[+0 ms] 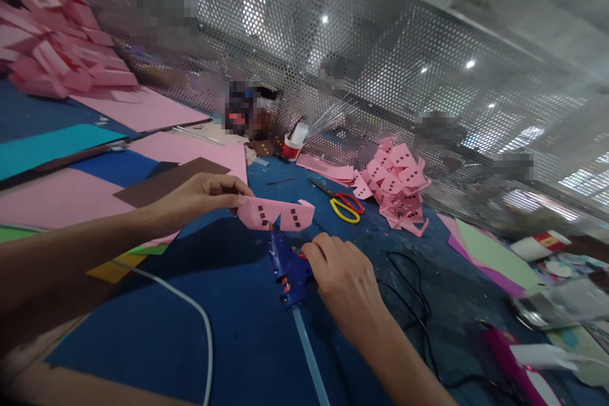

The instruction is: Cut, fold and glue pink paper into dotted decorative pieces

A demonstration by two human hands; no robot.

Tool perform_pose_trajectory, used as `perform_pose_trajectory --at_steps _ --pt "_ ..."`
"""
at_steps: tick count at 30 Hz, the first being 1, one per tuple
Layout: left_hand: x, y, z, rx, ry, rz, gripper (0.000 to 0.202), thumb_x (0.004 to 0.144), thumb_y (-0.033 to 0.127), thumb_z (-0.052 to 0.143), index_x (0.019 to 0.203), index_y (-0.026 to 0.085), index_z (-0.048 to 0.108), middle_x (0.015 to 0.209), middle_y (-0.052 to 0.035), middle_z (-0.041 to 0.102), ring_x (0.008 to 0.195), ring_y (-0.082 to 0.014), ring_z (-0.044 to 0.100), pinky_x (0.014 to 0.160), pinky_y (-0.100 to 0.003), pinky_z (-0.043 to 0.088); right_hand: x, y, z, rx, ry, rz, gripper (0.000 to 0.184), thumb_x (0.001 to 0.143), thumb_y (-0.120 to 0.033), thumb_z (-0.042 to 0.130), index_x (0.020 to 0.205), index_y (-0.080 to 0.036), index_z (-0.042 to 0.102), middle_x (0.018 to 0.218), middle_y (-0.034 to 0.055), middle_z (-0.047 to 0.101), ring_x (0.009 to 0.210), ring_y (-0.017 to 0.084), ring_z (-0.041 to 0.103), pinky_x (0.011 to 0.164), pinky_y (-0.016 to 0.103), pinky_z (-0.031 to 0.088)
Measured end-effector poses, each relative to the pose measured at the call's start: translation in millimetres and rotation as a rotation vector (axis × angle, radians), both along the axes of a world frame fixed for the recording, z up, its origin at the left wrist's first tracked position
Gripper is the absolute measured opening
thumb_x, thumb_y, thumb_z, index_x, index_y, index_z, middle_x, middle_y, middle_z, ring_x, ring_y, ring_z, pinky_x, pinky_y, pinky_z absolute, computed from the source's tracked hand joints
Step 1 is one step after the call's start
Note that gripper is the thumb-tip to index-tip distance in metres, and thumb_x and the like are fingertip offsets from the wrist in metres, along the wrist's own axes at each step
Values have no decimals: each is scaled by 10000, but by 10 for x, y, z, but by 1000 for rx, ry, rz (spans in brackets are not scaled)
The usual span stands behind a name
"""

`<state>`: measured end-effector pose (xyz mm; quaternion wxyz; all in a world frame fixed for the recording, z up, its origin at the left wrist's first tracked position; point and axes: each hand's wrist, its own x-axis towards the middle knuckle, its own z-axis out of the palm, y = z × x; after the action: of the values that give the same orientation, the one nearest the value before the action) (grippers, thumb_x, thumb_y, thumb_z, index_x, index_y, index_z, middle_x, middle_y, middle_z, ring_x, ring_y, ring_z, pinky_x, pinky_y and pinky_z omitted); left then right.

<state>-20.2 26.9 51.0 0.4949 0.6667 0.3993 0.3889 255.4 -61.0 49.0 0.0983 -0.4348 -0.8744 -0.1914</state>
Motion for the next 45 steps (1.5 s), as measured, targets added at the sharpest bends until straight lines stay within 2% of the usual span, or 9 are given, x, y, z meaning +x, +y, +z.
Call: perform_pose_trajectory --at_steps 32,45 --pt "-8 -5 -12 20 7 -7 143 786 244 643 869 152 713 810 -38 699 776 -160 623 729 -266 499 -49 -29 -29 4 39 56 177 950 -141 471 997 -190 634 904 39 636 767 177 536 665 310 340" --pt "-7 0 -31 35 11 -13 165 778 275 643 873 159 711 815 -36 688 777 -166 615 710 -265 494 -47 -20 -59 -24 14 25 148 919 -131 524 999 -204 625 904 31 625 773 176 536 670 311 338"
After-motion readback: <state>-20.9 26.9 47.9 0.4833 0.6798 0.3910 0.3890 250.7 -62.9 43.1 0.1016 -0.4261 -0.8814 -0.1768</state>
